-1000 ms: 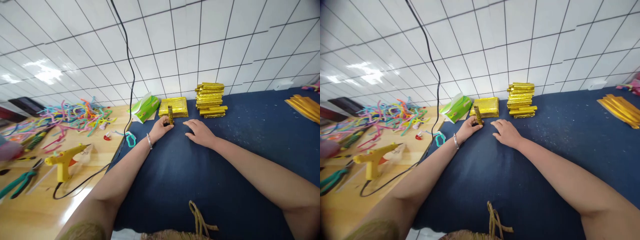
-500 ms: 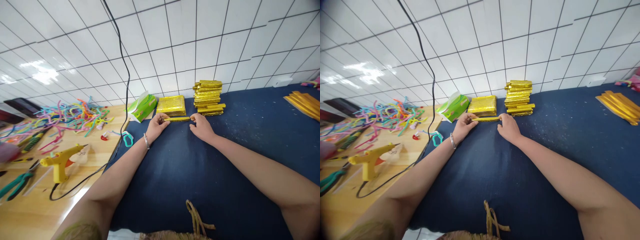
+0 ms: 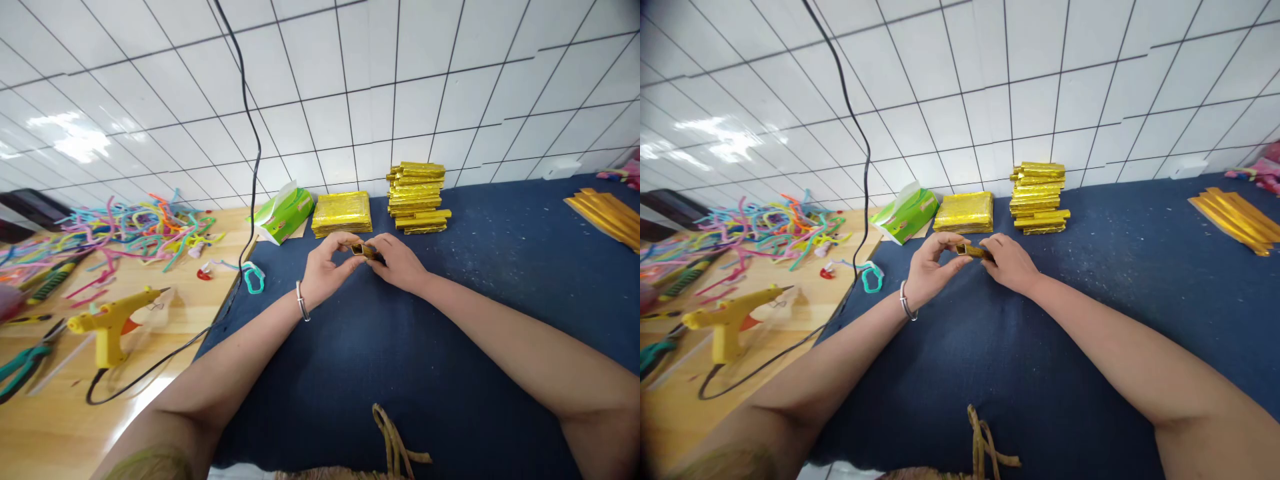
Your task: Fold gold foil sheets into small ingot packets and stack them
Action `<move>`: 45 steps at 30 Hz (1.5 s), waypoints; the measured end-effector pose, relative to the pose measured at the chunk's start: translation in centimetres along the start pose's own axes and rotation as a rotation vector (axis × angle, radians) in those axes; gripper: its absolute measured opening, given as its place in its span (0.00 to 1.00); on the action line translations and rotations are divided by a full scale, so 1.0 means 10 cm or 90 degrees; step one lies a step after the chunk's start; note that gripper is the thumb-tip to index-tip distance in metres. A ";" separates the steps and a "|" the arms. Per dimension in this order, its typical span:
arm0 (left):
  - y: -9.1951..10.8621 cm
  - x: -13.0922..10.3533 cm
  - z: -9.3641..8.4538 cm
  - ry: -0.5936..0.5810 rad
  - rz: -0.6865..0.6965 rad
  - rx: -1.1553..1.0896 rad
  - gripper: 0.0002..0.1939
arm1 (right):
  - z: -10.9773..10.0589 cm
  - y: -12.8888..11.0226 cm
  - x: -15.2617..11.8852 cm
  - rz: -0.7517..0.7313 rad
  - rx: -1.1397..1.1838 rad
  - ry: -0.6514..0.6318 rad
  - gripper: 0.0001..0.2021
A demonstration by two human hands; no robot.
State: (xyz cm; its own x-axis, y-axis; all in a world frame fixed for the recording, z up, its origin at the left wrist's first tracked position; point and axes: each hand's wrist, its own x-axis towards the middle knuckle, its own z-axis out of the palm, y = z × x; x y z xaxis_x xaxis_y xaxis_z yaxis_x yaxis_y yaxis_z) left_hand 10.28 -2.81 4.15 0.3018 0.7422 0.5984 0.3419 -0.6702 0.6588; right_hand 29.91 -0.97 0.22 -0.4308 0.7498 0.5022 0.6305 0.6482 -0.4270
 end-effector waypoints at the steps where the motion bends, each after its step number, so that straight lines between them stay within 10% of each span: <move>1: 0.00 -0.01 0.02 -0.007 0.004 -0.008 0.16 | -0.01 0.00 0.00 -0.011 0.016 -0.007 0.16; 18: -0.52 -0.09 0.23 -0.098 -0.164 -0.052 0.27 | -0.01 0.06 0.02 0.191 0.190 0.003 0.12; 39: -0.53 -0.08 0.30 -0.202 -0.151 -0.035 0.22 | -0.04 0.01 0.00 0.161 0.214 -0.060 0.14; 45: -0.57 -0.08 0.29 -0.201 -0.156 -0.076 0.28 | -0.06 0.04 0.06 0.214 0.258 0.075 0.14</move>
State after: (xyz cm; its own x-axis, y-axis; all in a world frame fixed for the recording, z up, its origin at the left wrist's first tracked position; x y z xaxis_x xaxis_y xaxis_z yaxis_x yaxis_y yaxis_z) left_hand 10.63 0.44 -1.43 0.4891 0.8325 0.2602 0.3382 -0.4560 0.8232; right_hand 30.29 -0.35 0.79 -0.1582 0.9196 0.3596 0.4112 0.3924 -0.8228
